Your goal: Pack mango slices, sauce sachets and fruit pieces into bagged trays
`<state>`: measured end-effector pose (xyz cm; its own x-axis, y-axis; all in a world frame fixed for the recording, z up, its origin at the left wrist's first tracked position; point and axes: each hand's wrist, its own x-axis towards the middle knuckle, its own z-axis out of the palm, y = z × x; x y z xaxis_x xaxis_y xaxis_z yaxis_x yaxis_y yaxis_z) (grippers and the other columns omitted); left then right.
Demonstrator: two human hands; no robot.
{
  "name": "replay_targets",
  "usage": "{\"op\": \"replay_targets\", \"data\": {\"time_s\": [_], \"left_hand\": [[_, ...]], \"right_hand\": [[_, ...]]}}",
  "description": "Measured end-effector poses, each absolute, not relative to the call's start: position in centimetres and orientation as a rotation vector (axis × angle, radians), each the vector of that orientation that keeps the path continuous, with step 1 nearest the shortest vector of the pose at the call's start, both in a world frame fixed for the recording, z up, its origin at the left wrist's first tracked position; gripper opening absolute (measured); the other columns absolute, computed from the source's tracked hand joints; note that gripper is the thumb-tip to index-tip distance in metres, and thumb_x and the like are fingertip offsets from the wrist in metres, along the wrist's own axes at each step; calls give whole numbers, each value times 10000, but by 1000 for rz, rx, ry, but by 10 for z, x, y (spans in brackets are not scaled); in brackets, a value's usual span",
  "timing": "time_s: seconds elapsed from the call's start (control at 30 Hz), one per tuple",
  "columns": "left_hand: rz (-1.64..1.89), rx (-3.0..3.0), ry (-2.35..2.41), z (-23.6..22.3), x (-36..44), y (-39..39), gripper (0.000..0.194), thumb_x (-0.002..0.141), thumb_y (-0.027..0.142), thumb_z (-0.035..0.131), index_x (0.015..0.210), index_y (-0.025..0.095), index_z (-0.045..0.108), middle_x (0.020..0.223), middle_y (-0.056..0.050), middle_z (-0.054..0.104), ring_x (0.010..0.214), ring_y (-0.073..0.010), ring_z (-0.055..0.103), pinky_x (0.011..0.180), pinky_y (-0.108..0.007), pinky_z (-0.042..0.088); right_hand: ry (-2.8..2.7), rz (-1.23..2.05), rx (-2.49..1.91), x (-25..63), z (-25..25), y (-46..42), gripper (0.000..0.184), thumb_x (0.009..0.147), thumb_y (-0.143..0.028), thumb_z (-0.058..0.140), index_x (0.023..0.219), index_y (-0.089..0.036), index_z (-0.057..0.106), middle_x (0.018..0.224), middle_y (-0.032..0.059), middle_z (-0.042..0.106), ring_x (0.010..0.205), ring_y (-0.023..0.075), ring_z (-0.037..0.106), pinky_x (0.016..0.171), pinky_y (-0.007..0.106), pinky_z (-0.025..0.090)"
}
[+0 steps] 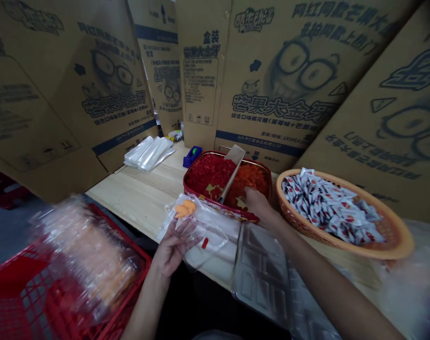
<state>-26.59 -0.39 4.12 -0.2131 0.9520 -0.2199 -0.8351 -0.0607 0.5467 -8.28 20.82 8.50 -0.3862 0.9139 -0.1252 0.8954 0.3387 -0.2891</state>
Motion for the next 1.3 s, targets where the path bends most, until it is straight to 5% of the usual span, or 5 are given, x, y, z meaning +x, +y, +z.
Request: {"op": "replay_targets", "data": {"time_s": [0.1,0.27,0.53,0.9,1.3], "left_hand": [[1655,250,680,41,-263,-3,567,628,-39,517,1088,292,502,1254,-35,535,1263,-271,375,1011,-572,280],[1682,242,699,38,-262,-1,567,632,-29,537,1098,288,478,1275,-37,515,1263,-267,377,1020,-568,272],[1701,216,716,34,-261,4,550,608,-64,513,1035,283,493,1237,-21,539,1238,-260,413,1012,-563,285],[1721,260,719,37,-255,5,621,590,-85,502,1084,291,478,1191,-16,561,1200,-258,454,971,-570,334],[1714,263,703,40,-250,0,628,594,-90,508,1092,289,463,1192,-16,549,1196,-249,455,960,-539,363]], "right_hand": [[-2596,678,-1752,-82,69,241,261,664,-203,662,903,-101,631,874,129,648,757,205,615,639,268,447],[-2554,1021,-1646,-89,44,255,281,581,-135,681,858,-140,634,721,13,649,580,121,581,530,200,439],[-2066,1288,-1489,-74,47,245,35,686,-148,544,719,-160,543,566,-27,542,469,88,500,458,195,452],[-2023,1944,-864,-92,113,140,268,579,-343,697,720,-160,560,607,-41,533,494,66,475,435,194,420],[-2128,1952,-804,-106,105,119,233,627,-309,622,774,-129,594,571,-41,537,453,50,436,399,175,376]]}}
